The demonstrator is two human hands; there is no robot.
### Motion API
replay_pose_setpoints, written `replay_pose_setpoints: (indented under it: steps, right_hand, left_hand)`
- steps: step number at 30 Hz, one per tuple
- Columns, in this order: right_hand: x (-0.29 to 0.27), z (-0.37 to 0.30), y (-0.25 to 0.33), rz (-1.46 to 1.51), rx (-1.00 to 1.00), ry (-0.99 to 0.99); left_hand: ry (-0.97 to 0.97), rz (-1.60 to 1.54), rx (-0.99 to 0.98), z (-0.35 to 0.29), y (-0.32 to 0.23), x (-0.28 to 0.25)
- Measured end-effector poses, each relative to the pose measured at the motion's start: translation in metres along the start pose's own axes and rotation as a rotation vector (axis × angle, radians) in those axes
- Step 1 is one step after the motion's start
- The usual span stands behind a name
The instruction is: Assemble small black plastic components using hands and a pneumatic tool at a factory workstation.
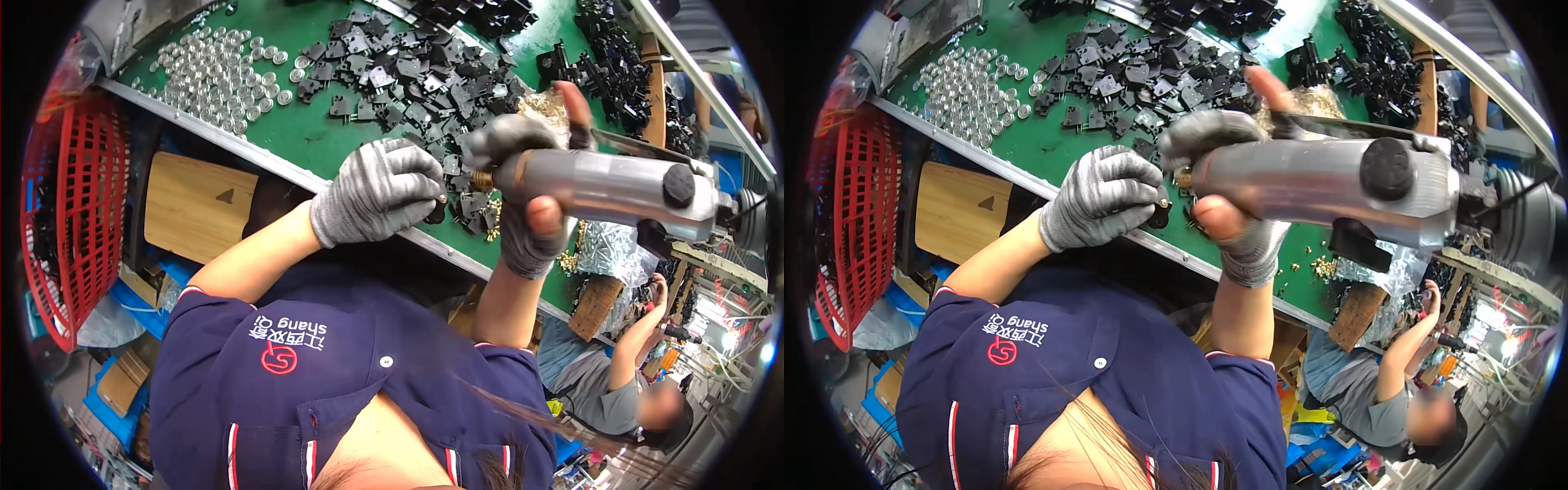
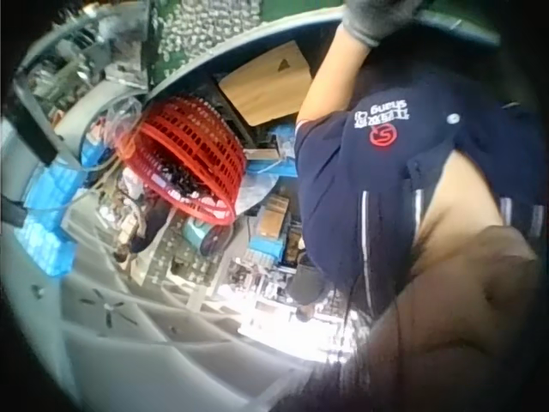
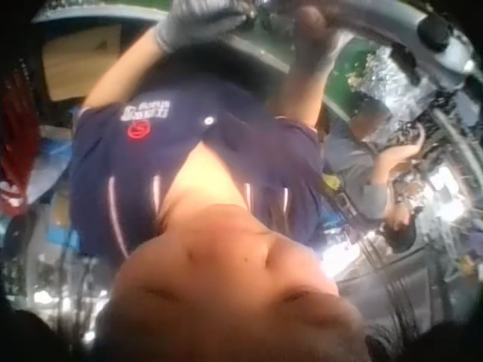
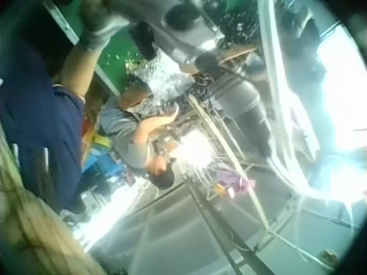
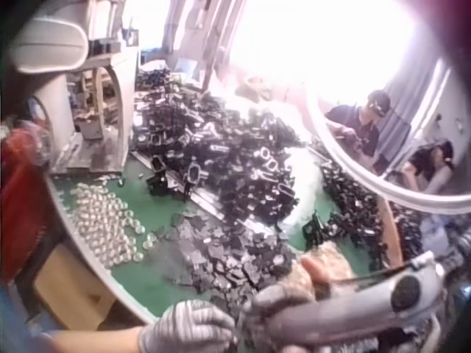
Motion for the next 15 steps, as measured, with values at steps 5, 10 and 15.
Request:
replay_pose_setpoints:
  steps: [5,10,15]
  right_hand:
    - [0.009,-0.035,-0.02,-0.91,0.229,0.522]
    - [-0.009,-0.035,0.0,-0.984,0.134,0.396]
    - [-0.135,0.062,0.029,-1.206,0.005,-0.127]
  left_hand:
    - [-0.187,-0.377,-0.4,0.011,0.012,-0.035]
    - [-0.367,0.2,-0.193,0.08,0.038,-0.067]
    - [-0.185,0.619,-0.179,0.173,0.071,-0.053]
Point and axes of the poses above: each hand's wrist, its own z-axis towards the middle knuckle, its own x-axis out of the palm, y = z × x, the point moved 3 cm from there along z, towards the middle knuckle, and after that the axes turned 15 degrees about -x, right-handed, at the moved point
